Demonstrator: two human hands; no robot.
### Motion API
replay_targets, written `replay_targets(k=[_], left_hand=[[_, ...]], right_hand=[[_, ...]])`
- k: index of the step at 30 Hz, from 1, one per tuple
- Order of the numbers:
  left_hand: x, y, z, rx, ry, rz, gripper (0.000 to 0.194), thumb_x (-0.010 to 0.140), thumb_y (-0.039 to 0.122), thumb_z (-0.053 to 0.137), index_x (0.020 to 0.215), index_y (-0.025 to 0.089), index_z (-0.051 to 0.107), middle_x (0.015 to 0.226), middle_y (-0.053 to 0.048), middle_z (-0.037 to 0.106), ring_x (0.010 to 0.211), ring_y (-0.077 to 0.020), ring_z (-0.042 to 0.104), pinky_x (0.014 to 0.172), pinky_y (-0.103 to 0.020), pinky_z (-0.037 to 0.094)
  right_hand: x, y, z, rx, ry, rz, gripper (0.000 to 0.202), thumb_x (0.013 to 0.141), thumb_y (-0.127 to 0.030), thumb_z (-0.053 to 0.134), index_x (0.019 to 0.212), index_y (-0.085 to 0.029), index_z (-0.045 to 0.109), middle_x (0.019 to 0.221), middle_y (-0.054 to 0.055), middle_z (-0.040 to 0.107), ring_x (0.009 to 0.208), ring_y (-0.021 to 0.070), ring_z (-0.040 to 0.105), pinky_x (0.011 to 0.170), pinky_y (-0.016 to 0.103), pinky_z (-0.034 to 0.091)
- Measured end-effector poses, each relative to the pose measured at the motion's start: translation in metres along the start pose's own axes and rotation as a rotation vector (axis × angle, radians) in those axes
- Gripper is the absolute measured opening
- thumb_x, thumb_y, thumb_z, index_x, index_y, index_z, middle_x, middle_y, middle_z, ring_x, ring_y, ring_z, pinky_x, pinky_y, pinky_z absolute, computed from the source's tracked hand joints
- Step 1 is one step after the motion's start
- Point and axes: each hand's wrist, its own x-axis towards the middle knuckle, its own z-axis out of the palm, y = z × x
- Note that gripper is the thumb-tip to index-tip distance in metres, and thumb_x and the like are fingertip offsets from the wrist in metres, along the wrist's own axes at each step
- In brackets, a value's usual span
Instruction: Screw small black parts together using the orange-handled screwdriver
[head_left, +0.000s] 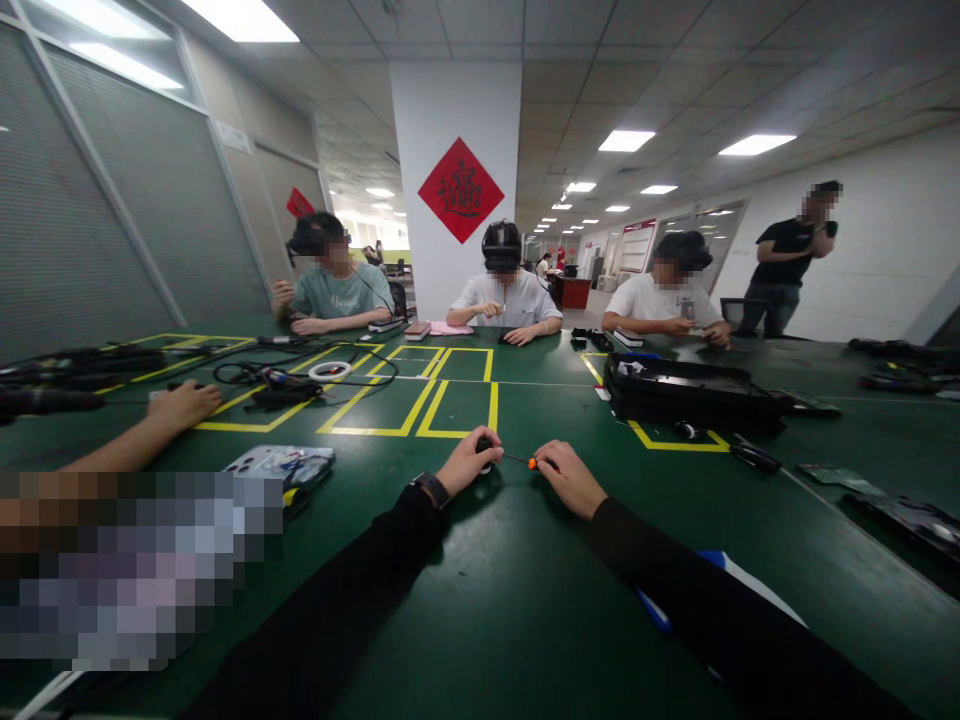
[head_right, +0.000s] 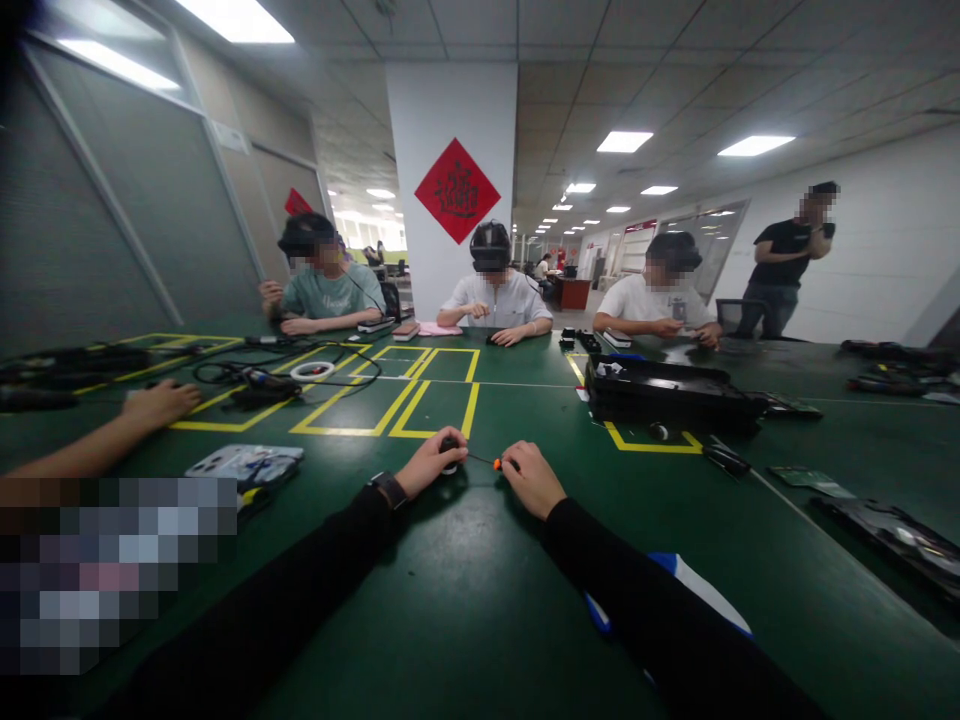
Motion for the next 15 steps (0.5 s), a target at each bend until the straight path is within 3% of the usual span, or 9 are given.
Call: replay_targets(k=[6, 10, 15], left_hand=[[-0.0002, 0.0007, 0.0007, -0.005, 0.007, -0.016, 0.019, 0.071, 0.032, 0.055, 0.081, 0.016, 0.050, 0.067, 0.002, 0.054, 0.062, -0.0094, 0.051, 0.063, -0.022, 0.040], [-0.0005, 0.0015, 0.0010, 0.008, 0.007, 0.009, 0.017, 0.070, 0.029, 0.055, 0.080, 0.017, 0.050, 0.068, 0.002, 0.054, 0.064, -0.0095, 0.051, 0.064, -0.023, 0.040], [-0.0010, 0.0024, 0.0010, 0.009, 0.014, -0.010, 0.016, 0.070, 0.027, 0.055, 0.080, 0.016, 0.050, 0.068, 0.002, 0.055, 0.065, -0.0101, 0.052, 0.066, -0.024, 0.041]], right_hand=[[-0.0007, -0.0020, -0.0025, 0.021, 0.020, -0.015, 0.007, 0.075, -0.017, 0.050, 0.080, -0.018, 0.055, 0.085, 0.004, 0.054, 0.085, 0.0165, 0.046, 0.078, 0.031, 0.037], [-0.0021, -0.0039, -0.0029, 0.026, 0.025, -0.002, 0.015, 0.069, -0.015, 0.055, 0.083, -0.018, 0.053, 0.086, 0.003, 0.053, 0.085, 0.0167, 0.047, 0.075, 0.031, 0.038], [-0.0028, -0.0054, -0.0023, 0.036, -0.014, 0.039, 0.018, 0.075, -0.019, 0.050, 0.093, -0.018, 0.054, 0.088, 0.004, 0.055, 0.085, 0.0158, 0.048, 0.078, 0.030, 0.038]])
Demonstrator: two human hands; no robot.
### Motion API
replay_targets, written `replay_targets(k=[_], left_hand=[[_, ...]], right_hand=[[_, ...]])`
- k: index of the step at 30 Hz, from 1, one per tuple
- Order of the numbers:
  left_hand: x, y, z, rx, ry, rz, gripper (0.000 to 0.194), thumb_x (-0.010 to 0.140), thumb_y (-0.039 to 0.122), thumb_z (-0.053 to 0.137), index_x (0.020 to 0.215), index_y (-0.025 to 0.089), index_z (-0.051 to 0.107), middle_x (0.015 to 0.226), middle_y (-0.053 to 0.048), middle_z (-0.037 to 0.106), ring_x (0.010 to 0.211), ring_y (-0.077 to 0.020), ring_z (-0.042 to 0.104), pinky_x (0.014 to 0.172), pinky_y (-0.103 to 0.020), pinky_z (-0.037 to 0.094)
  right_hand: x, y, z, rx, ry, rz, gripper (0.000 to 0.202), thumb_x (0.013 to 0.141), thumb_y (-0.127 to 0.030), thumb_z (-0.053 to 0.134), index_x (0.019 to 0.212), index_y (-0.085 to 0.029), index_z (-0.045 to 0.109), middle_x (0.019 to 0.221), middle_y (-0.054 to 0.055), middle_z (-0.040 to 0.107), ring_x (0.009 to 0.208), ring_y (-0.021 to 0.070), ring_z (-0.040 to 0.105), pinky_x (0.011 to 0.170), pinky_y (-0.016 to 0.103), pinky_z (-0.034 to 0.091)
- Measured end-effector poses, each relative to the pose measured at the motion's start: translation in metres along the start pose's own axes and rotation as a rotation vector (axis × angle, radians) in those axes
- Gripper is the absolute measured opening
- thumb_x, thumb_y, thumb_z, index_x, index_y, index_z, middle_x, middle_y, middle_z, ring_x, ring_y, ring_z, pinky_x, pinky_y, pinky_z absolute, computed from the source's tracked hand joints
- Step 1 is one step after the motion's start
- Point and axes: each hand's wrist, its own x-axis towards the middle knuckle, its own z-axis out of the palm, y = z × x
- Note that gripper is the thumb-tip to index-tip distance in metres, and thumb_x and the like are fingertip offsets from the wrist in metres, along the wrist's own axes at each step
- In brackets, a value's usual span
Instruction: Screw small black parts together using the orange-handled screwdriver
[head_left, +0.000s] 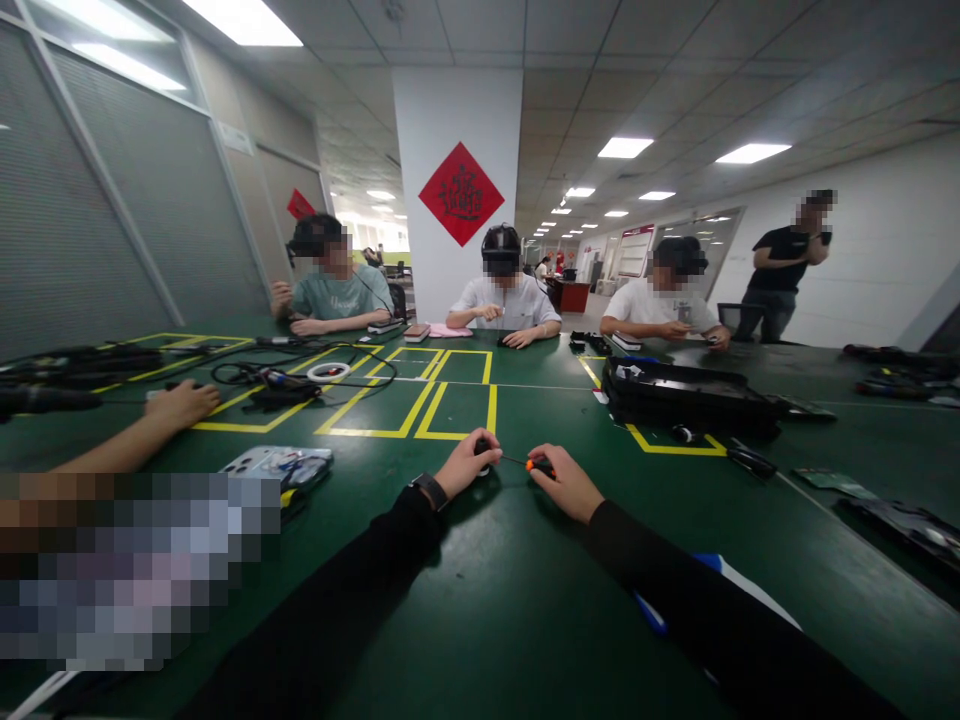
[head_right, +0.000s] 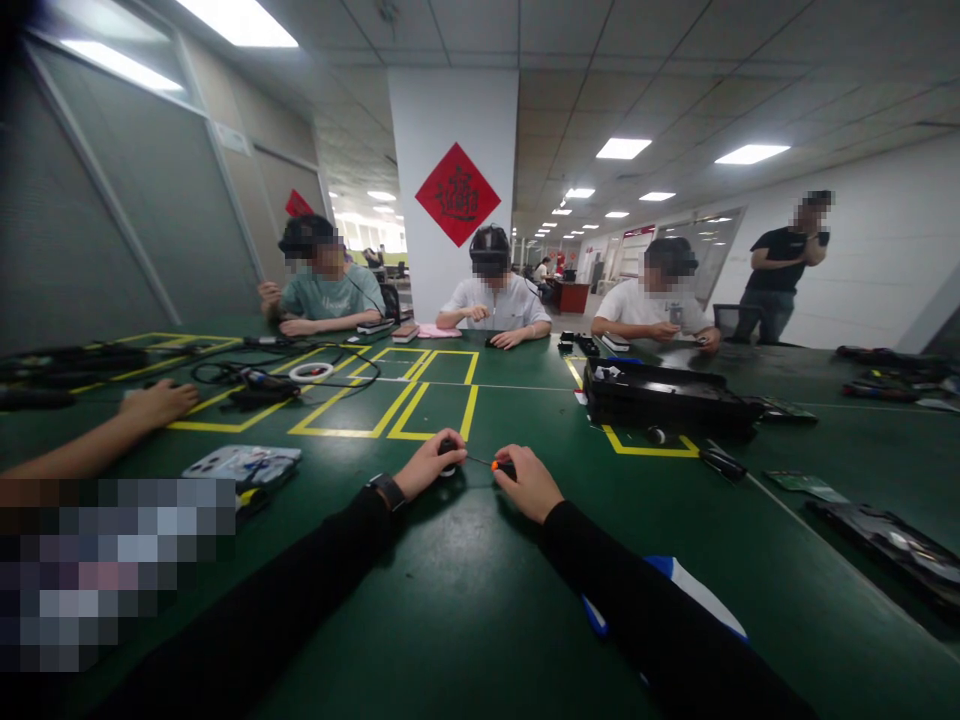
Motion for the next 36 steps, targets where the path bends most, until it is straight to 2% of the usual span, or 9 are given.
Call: replay_targets(k=[5, 15, 18, 21, 24, 26, 29, 36], left_hand=[[0.0004, -0.0009, -0.0007, -0.010, -0.020, 0.007, 0.015, 0.070, 0.027, 0.054, 0.081, 0.017, 0.050, 0.069, 0.002, 0.055, 0.065, -0.0101, 0.052, 0.066, -0.024, 0.041], [0.0005, -0.0002, 0.0000, -0.001, -0.010, -0.012, 0.017, 0.071, 0.030, 0.054, 0.081, 0.016, 0.050, 0.068, 0.002, 0.054, 0.065, -0.0102, 0.052, 0.065, -0.024, 0.041], [0.0009, -0.0022, -0.0001, -0.003, -0.009, 0.006, 0.018, 0.070, 0.030, 0.055, 0.081, 0.017, 0.050, 0.070, 0.002, 0.055, 0.065, -0.0099, 0.052, 0.065, -0.023, 0.040], [0.0015, -0.0042, -0.0002, -0.001, -0.001, 0.018, 0.016, 0.069, 0.028, 0.056, 0.080, 0.017, 0.051, 0.070, 0.002, 0.054, 0.065, -0.0096, 0.051, 0.065, -0.023, 0.040], [0.0016, -0.0050, -0.0004, 0.005, 0.002, 0.016, 0.016, 0.069, 0.027, 0.056, 0.080, 0.017, 0.051, 0.070, 0.002, 0.054, 0.066, -0.0095, 0.051, 0.067, -0.023, 0.040], [0.0015, -0.0053, -0.0006, 0.012, -0.001, 0.010, 0.016, 0.069, 0.028, 0.056, 0.080, 0.017, 0.051, 0.071, 0.002, 0.055, 0.066, -0.0097, 0.051, 0.067, -0.023, 0.040], [0.0013, -0.0058, -0.0009, 0.008, -0.009, 0.009, 0.018, 0.069, 0.029, 0.056, 0.081, 0.017, 0.051, 0.071, 0.002, 0.055, 0.066, -0.0102, 0.052, 0.067, -0.024, 0.040], [0.0016, -0.0049, -0.0007, -0.023, -0.020, -0.003, 0.019, 0.070, 0.030, 0.055, 0.082, 0.016, 0.050, 0.069, 0.002, 0.054, 0.065, -0.0102, 0.052, 0.065, -0.024, 0.041]], right_hand=[[0.0020, 0.0041, 0.0017, -0.048, -0.016, -0.010, 0.023, 0.084, -0.019, 0.037, 0.078, -0.017, 0.059, 0.081, 0.004, 0.056, 0.083, 0.0153, 0.048, 0.078, 0.030, 0.037], [0.0015, 0.0018, -0.0002, -0.014, 0.030, -0.020, 0.011, 0.075, -0.016, 0.047, 0.081, -0.018, 0.056, 0.081, 0.003, 0.055, 0.081, 0.0154, 0.049, 0.075, 0.030, 0.038], [0.0012, 0.0016, 0.0007, 0.007, 0.054, -0.003, 0.012, 0.072, -0.016, 0.051, 0.083, -0.018, 0.054, 0.082, 0.002, 0.055, 0.078, 0.0147, 0.050, 0.072, 0.028, 0.040], [0.0006, 0.0008, 0.0017, 0.036, 0.026, -0.005, 0.016, 0.070, -0.018, 0.054, 0.087, -0.018, 0.052, 0.082, 0.001, 0.056, 0.076, 0.0137, 0.051, 0.070, 0.027, 0.040], [0.0003, 0.0002, 0.0018, 0.030, 0.005, 0.008, 0.017, 0.075, -0.023, 0.052, 0.091, -0.018, 0.053, 0.084, 0.003, 0.057, 0.078, 0.0143, 0.051, 0.072, 0.027, 0.040], [0.0008, 0.0007, 0.0013, -0.005, 0.010, 0.016, 0.015, 0.081, -0.025, 0.044, 0.087, -0.018, 0.056, 0.084, 0.004, 0.057, 0.081, 0.0148, 0.051, 0.075, 0.028, 0.039], [0.0019, 0.0023, 0.0005, -0.052, -0.007, -0.011, 0.024, 0.085, -0.023, 0.036, 0.078, -0.018, 0.059, 0.080, 0.004, 0.057, 0.081, 0.0151, 0.049, 0.077, 0.029, 0.037], [0.0010, 0.0021, 0.0003, -0.041, 0.029, -0.046, 0.009, 0.073, -0.017, 0.052, 0.082, -0.017, 0.055, 0.084, 0.003, 0.054, 0.082, 0.0156, 0.048, 0.075, 0.029, 0.038]])
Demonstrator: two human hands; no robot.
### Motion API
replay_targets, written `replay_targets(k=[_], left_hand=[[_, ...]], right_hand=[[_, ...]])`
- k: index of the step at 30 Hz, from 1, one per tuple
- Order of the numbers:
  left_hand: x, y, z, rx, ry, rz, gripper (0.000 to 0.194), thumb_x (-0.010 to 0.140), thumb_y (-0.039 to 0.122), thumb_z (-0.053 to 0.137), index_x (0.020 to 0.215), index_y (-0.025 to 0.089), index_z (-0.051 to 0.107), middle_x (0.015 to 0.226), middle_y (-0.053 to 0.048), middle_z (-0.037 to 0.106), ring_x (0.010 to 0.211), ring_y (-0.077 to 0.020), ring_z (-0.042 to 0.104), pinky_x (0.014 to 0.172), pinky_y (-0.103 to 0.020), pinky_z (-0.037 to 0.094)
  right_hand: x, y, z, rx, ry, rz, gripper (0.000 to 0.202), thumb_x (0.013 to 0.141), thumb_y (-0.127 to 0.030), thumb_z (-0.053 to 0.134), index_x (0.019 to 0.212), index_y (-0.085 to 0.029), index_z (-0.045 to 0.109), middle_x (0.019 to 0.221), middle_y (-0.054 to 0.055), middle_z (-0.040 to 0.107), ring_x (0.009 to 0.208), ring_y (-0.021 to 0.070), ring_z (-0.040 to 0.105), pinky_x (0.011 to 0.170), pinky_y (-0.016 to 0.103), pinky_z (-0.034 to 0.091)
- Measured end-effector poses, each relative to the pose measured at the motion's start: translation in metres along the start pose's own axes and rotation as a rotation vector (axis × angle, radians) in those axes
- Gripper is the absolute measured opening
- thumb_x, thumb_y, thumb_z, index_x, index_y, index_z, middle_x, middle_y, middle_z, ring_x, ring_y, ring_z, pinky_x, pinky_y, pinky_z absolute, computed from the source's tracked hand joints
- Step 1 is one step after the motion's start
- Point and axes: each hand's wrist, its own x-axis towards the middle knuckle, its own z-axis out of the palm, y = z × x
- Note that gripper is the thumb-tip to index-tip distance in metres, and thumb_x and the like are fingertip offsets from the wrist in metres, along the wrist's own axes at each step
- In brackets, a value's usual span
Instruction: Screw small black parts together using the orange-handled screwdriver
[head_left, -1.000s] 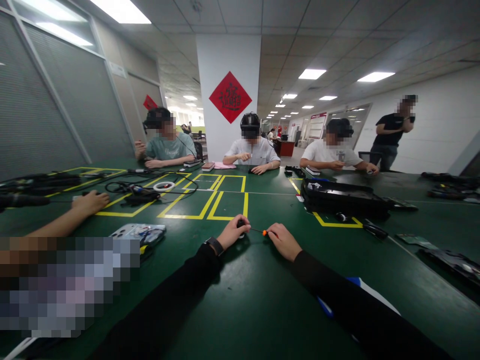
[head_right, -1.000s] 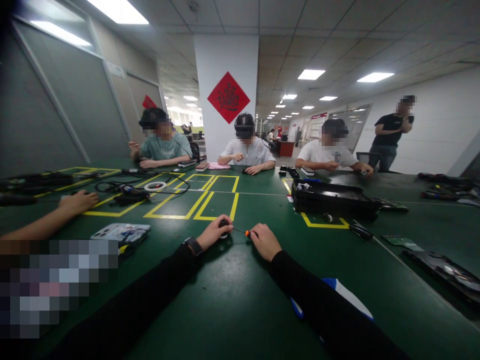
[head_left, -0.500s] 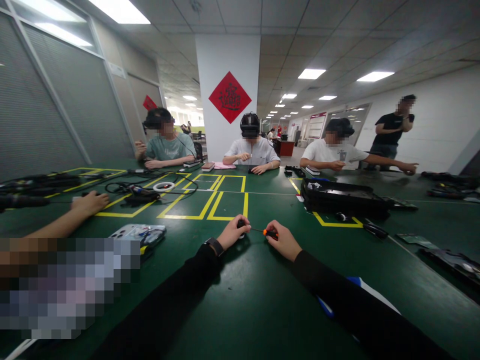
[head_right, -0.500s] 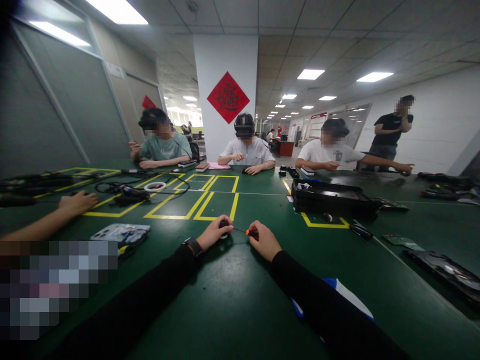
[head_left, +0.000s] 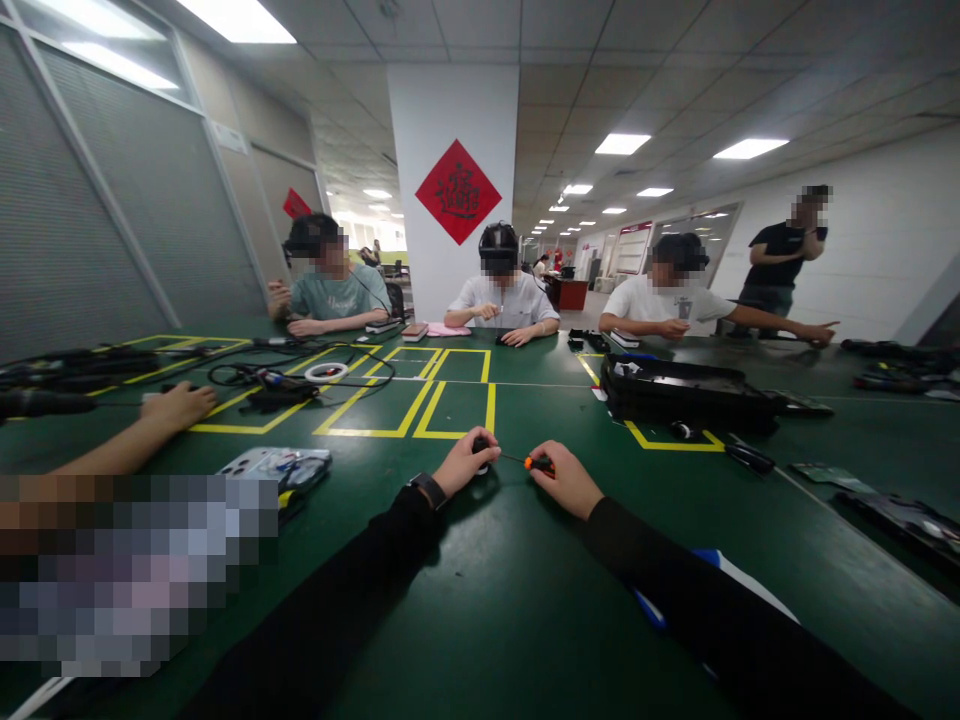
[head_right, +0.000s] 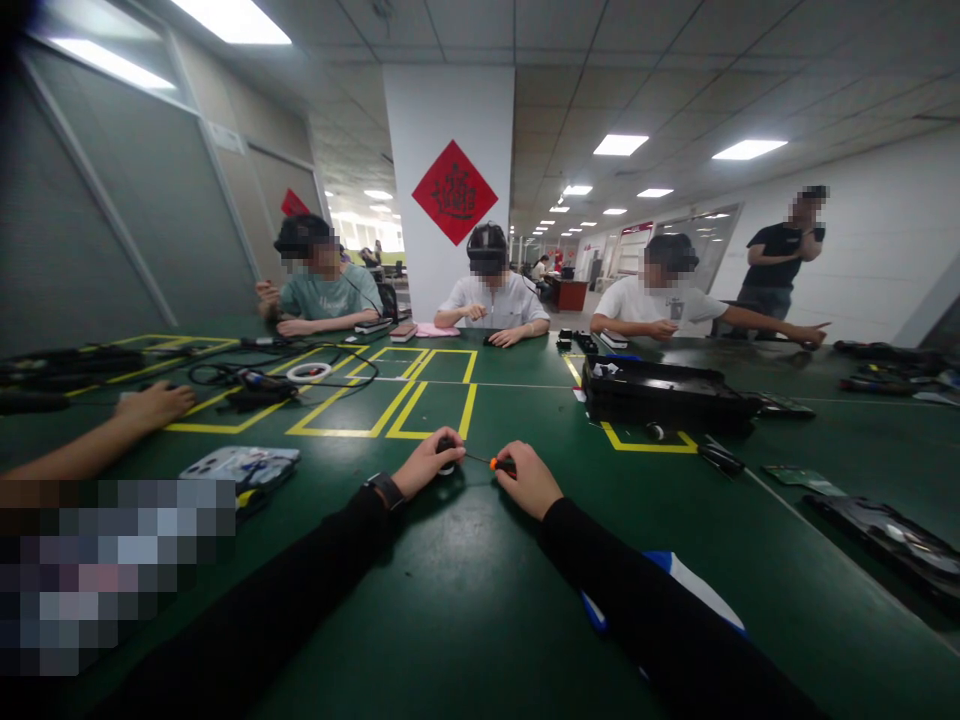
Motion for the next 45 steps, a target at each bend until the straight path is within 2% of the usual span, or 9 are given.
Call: replay_targets(k=[5, 8, 11, 19, 25, 29, 32, 38, 45], left_hand=[[0.0008, -0.0006, 0.0000, 0.027, 0.005, 0.018, 0.016, 0.069, 0.026, 0.056, 0.080, 0.017, 0.050, 0.070, 0.003, 0.054, 0.066, -0.0092, 0.051, 0.066, -0.023, 0.040], [0.0007, -0.0013, -0.0003, 0.021, 0.002, 0.029, 0.016, 0.070, 0.026, 0.055, 0.081, 0.017, 0.050, 0.071, 0.003, 0.053, 0.066, -0.0091, 0.051, 0.067, -0.022, 0.040], [0.0006, -0.0017, -0.0007, 0.003, -0.006, 0.026, 0.016, 0.070, 0.026, 0.055, 0.081, 0.017, 0.050, 0.071, 0.003, 0.054, 0.067, -0.0093, 0.051, 0.066, -0.022, 0.040], [0.0008, -0.0034, -0.0009, 0.005, -0.003, 0.017, 0.019, 0.070, 0.029, 0.056, 0.083, 0.017, 0.050, 0.071, 0.002, 0.054, 0.066, -0.0095, 0.052, 0.066, -0.023, 0.040], [0.0002, -0.0021, -0.0007, 0.049, 0.018, 0.048, 0.018, 0.068, 0.027, 0.057, 0.081, 0.017, 0.051, 0.074, 0.002, 0.054, 0.068, -0.0096, 0.051, 0.068, -0.023, 0.040], [0.0004, -0.0017, -0.0007, 0.057, 0.026, 0.050, 0.017, 0.068, 0.026, 0.057, 0.081, 0.017, 0.052, 0.075, 0.002, 0.054, 0.070, -0.0099, 0.051, 0.069, -0.023, 0.040], [0.0006, -0.0023, -0.0007, 0.066, 0.033, 0.051, 0.016, 0.068, 0.026, 0.057, 0.081, 0.017, 0.052, 0.074, 0.002, 0.054, 0.070, -0.0101, 0.051, 0.070, -0.024, 0.040], [0.0006, -0.0020, -0.0009, 0.092, 0.039, 0.069, 0.020, 0.067, 0.030, 0.059, 0.081, 0.016, 0.052, 0.075, 0.001, 0.054, 0.071, -0.0108, 0.051, 0.068, -0.024, 0.040], [-0.0003, 0.0006, -0.0005, 0.072, 0.029, 0.047, 0.018, 0.069, 0.029, 0.057, 0.081, 0.017, 0.051, 0.074, 0.002, 0.054, 0.069, -0.0103, 0.051, 0.069, -0.024, 0.040]], right_hand=[[-0.0017, -0.0022, 0.0006, -0.003, -0.007, 0.014, 0.019, 0.070, -0.020, 0.057, 0.089, -0.017, 0.053, 0.087, 0.003, 0.054, 0.083, 0.0161, 0.048, 0.075, 0.029, 0.038], [-0.0015, -0.0021, 0.0009, -0.022, -0.015, 0.037, 0.013, 0.078, -0.025, 0.048, 0.087, -0.017, 0.055, 0.085, 0.004, 0.054, 0.084, 0.0160, 0.048, 0.076, 0.029, 0.037], [-0.0003, -0.0010, 0.0008, -0.037, -0.037, 0.038, 0.021, 0.084, -0.022, 0.037, 0.076, -0.017, 0.057, 0.080, 0.004, 0.054, 0.081, 0.0150, 0.047, 0.076, 0.029, 0.036], [0.0004, -0.0005, 0.0011, -0.001, 0.006, 0.022, 0.008, 0.075, -0.017, 0.047, 0.079, -0.017, 0.054, 0.081, 0.003, 0.053, 0.080, 0.0151, 0.047, 0.073, 0.028, 0.037], [-0.0010, -0.0002, 0.0018, 0.027, -0.002, 0.041, 0.015, 0.070, -0.018, 0.054, 0.085, -0.018, 0.051, 0.083, 0.002, 0.053, 0.076, 0.0143, 0.048, 0.070, 0.027, 0.038], [-0.0007, -0.0009, 0.0016, 0.018, -0.026, 0.045, 0.014, 0.080, -0.024, 0.045, 0.089, -0.018, 0.053, 0.085, 0.004, 0.055, 0.082, 0.0150, 0.048, 0.075, 0.028, 0.038], [0.0006, -0.0002, 0.0016, -0.023, -0.050, 0.021, 0.022, 0.085, -0.022, 0.035, 0.081, -0.017, 0.056, 0.082, 0.005, 0.055, 0.082, 0.0150, 0.048, 0.077, 0.029, 0.036], [-0.0002, 0.0008, 0.0004, -0.005, -0.051, 0.008, 0.008, 0.077, -0.020, 0.049, 0.082, -0.017, 0.055, 0.083, 0.004, 0.055, 0.082, 0.0153, 0.049, 0.075, 0.029, 0.038], [-0.0013, -0.0055, -0.0040, -0.006, -0.105, 0.014, 0.018, 0.076, -0.026, 0.053, 0.092, -0.017, 0.054, 0.088, 0.004, 0.056, 0.083, 0.0154, 0.050, 0.075, 0.028, 0.039]])
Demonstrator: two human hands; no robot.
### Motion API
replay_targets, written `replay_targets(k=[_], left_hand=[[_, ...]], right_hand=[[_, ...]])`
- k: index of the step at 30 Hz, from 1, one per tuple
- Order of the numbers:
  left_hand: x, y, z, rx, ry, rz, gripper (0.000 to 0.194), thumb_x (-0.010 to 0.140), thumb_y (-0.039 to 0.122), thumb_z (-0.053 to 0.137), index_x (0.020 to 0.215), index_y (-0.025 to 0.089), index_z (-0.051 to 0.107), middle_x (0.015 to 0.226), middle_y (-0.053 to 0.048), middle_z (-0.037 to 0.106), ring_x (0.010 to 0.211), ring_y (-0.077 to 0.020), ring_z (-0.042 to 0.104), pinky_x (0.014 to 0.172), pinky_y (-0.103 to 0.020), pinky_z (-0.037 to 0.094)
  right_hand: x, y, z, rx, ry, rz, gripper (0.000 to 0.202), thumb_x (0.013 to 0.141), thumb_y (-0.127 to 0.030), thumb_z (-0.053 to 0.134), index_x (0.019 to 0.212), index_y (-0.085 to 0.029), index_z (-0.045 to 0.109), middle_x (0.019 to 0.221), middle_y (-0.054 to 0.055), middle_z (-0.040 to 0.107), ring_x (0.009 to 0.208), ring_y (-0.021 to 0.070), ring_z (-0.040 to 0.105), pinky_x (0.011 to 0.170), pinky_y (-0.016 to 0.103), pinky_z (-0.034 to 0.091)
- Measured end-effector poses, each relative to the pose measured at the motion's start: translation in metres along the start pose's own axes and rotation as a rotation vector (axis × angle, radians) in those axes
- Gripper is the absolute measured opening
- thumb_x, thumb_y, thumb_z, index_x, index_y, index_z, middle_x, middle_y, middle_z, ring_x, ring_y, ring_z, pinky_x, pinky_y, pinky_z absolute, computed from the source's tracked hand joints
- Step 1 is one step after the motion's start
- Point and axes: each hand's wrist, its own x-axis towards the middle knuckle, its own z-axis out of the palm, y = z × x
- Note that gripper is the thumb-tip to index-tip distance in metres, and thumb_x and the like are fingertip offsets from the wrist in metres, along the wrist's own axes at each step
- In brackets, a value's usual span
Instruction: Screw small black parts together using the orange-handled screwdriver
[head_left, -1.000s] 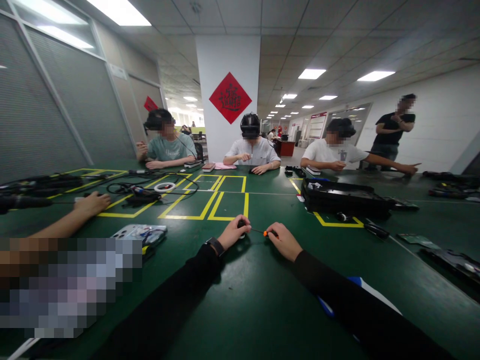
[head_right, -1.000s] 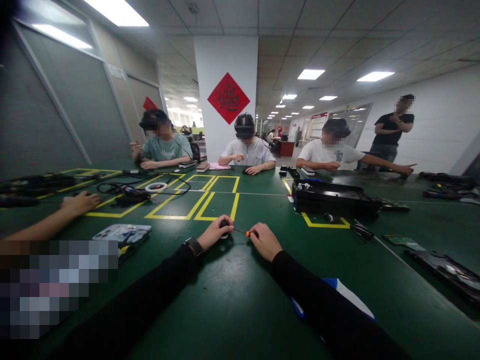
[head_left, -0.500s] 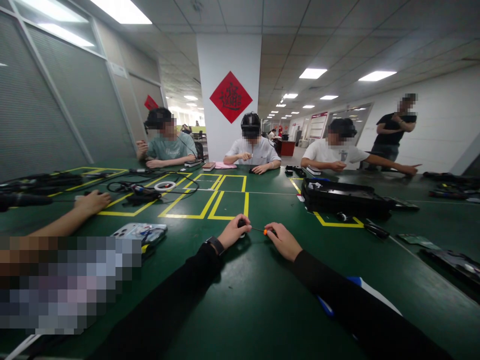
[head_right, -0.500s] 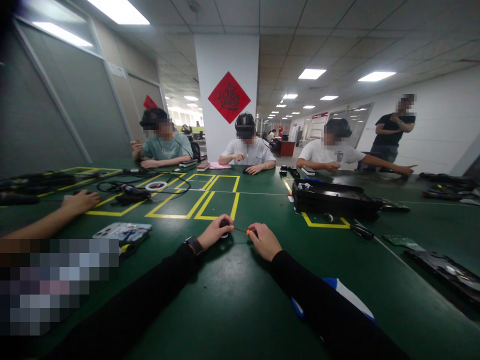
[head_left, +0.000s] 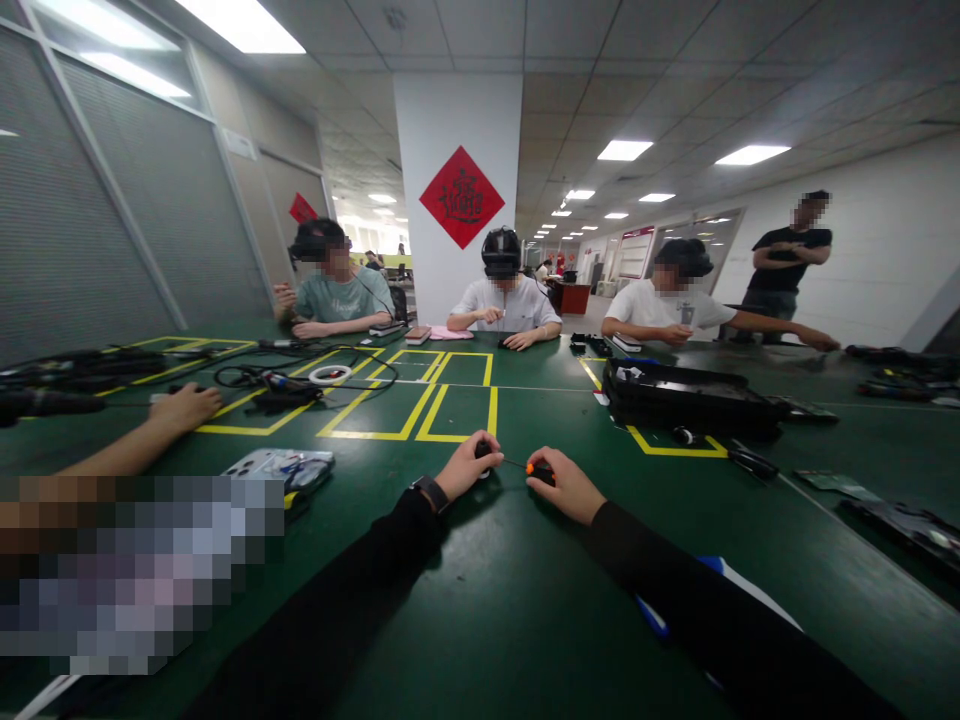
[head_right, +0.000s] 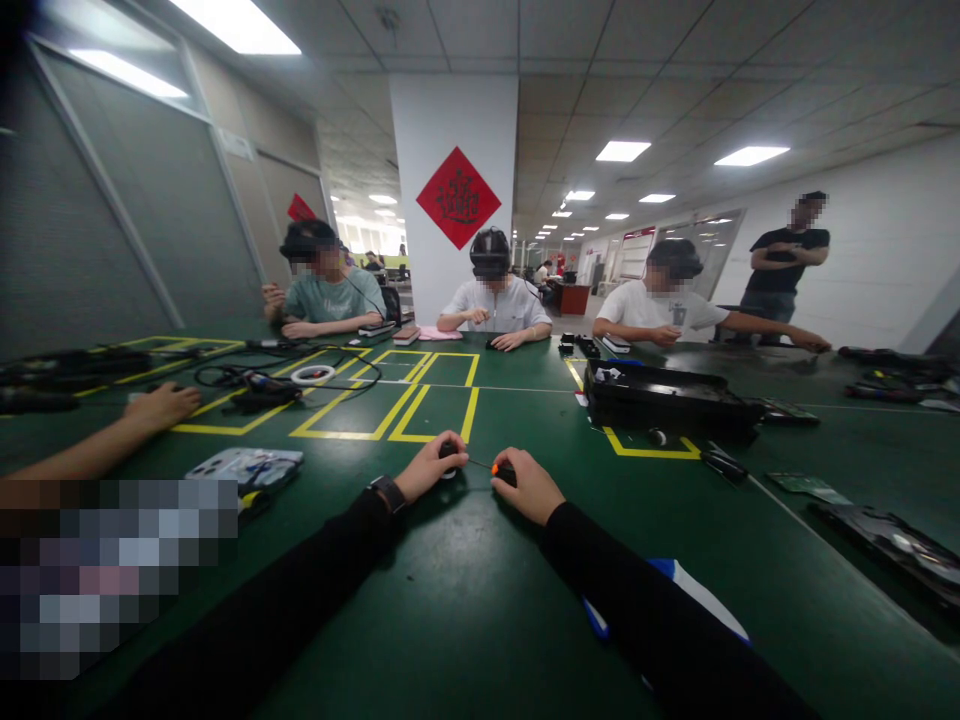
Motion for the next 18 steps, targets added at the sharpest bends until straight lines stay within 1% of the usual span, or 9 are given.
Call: replay_targets(k=[3, 6, 10, 15, 18], left_hand=[[0.000, 0.002, 0.000, -0.016, -0.009, -0.010, 0.017, 0.069, 0.027, 0.056, 0.081, 0.017, 0.051, 0.074, 0.002, 0.054, 0.069, -0.0102, 0.051, 0.069, -0.024, 0.040], [-0.001, 0.003, 0.000, -0.010, -0.007, -0.003, 0.016, 0.068, 0.026, 0.057, 0.081, 0.017, 0.051, 0.074, 0.002, 0.054, 0.070, -0.0103, 0.051, 0.070, -0.024, 0.040], [-0.001, 0.002, 0.000, -0.013, 0.003, -0.016, 0.017, 0.068, 0.026, 0.057, 0.080, 0.017, 0.051, 0.073, 0.001, 0.055, 0.070, -0.0108, 0.051, 0.069, -0.024, 0.041], [-0.001, 0.002, -0.001, -0.023, 0.002, -0.034, 0.021, 0.069, 0.033, 0.057, 0.080, 0.016, 0.052, 0.070, 0.001, 0.055, 0.066, -0.0104, 0.052, 0.066, -0.024, 0.041], [0.000, 0.000, 0.000, -0.030, -0.002, -0.025, 0.021, 0.069, 0.033, 0.057, 0.080, 0.016, 0.051, 0.069, 0.002, 0.055, 0.064, -0.0100, 0.052, 0.065, -0.024, 0.041]], right_hand=[[0.001, -0.001, -0.003, -0.080, -0.027, -0.026, 0.022, 0.085, -0.027, 0.039, 0.095, -0.017, 0.056, 0.093, 0.006, 0.056, 0.091, 0.0160, 0.048, 0.082, 0.030, 0.036], [0.002, 0.001, -0.006, -0.148, -0.078, -0.083, 0.029, 0.088, -0.025, 0.031, 0.094, -0.018, 0.058, 0.097, 0.007, 0.056, 0.094, 0.0166, 0.046, 0.085, 0.032, 0.035], [0.002, 0.007, -0.008, -0.098, -0.102, -0.113, 0.026, 0.087, -0.027, 0.036, 0.092, -0.018, 0.060, 0.095, 0.007, 0.057, 0.091, 0.0170, 0.048, 0.083, 0.032, 0.037], [0.002, 0.012, -0.005, 0.002, -0.073, -0.056, 0.022, 0.082, -0.029, 0.045, 0.094, -0.018, 0.060, 0.089, 0.006, 0.058, 0.086, 0.0168, 0.050, 0.079, 0.031, 0.039], [0.003, 0.015, -0.004, 0.035, -0.062, -0.042, 0.023, 0.081, -0.030, 0.048, 0.098, -0.019, 0.059, 0.090, 0.005, 0.059, 0.085, 0.0165, 0.051, 0.079, 0.031, 0.039]])
